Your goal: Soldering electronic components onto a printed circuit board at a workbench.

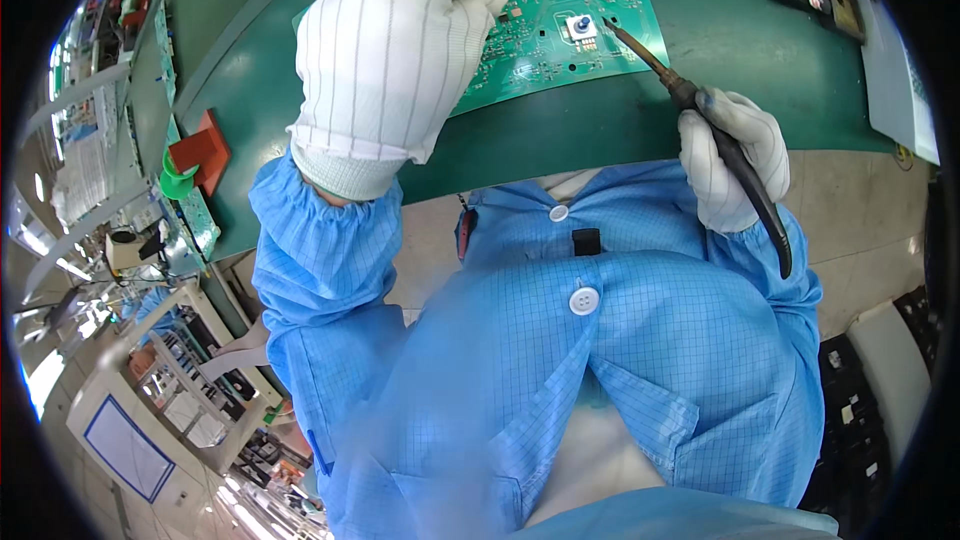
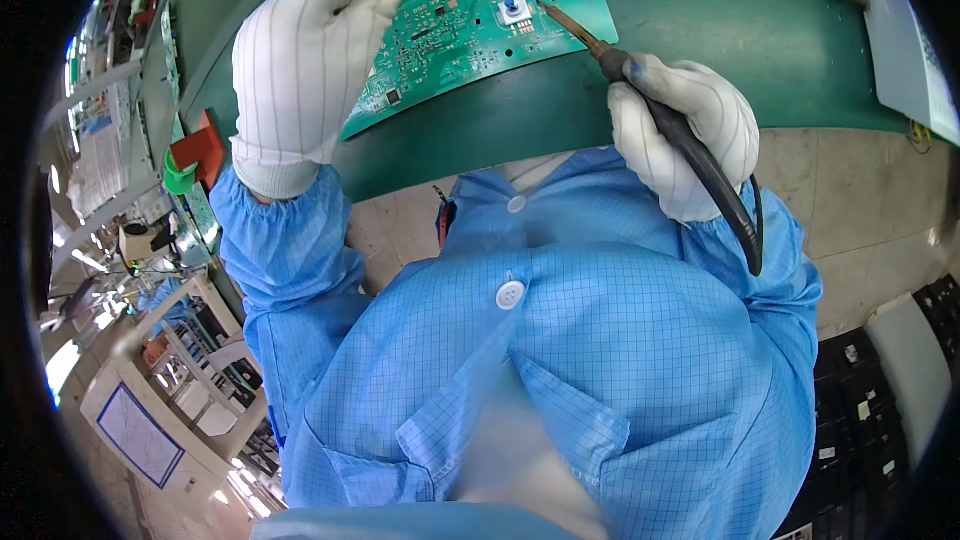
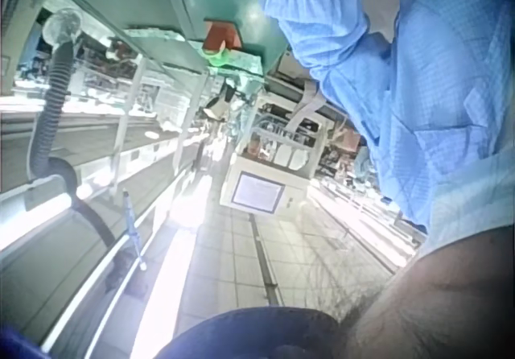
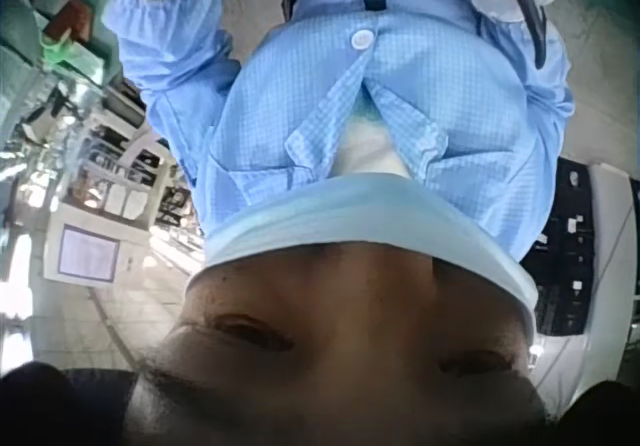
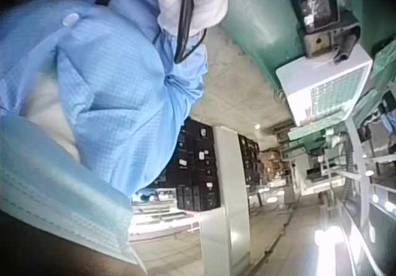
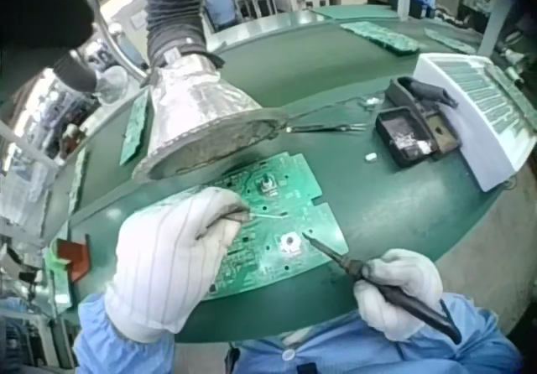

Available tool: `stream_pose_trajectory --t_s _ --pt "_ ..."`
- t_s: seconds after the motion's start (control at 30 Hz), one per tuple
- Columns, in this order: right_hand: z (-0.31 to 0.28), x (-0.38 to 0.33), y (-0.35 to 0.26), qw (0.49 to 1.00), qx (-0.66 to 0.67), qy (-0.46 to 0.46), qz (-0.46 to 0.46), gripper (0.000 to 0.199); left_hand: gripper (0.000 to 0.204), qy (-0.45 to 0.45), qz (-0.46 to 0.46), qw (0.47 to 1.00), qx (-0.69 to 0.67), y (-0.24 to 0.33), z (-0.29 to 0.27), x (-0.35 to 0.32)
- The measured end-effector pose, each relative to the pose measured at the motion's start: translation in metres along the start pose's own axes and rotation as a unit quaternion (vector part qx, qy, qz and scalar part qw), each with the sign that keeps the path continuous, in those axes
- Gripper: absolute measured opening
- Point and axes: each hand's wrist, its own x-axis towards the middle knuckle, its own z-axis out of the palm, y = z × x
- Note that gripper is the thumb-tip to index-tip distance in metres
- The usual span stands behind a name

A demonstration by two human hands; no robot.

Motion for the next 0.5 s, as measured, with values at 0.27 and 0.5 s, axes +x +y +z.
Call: stream_pose_trajectory --t_s 0.27,0.5 --pt "-0.001 -0.002 0.012 0.997 -0.063 -0.001 -0.048 0.027 0.016 -0.367 -0.256 0.786 0.428 0.047 0.019 0.051" --pt "-0.003 0.001 0.013 0.998 -0.046 0.005 -0.035 0.029 0.01 -0.381 -0.101 0.844 0.365 0.044 0.018 0.063"
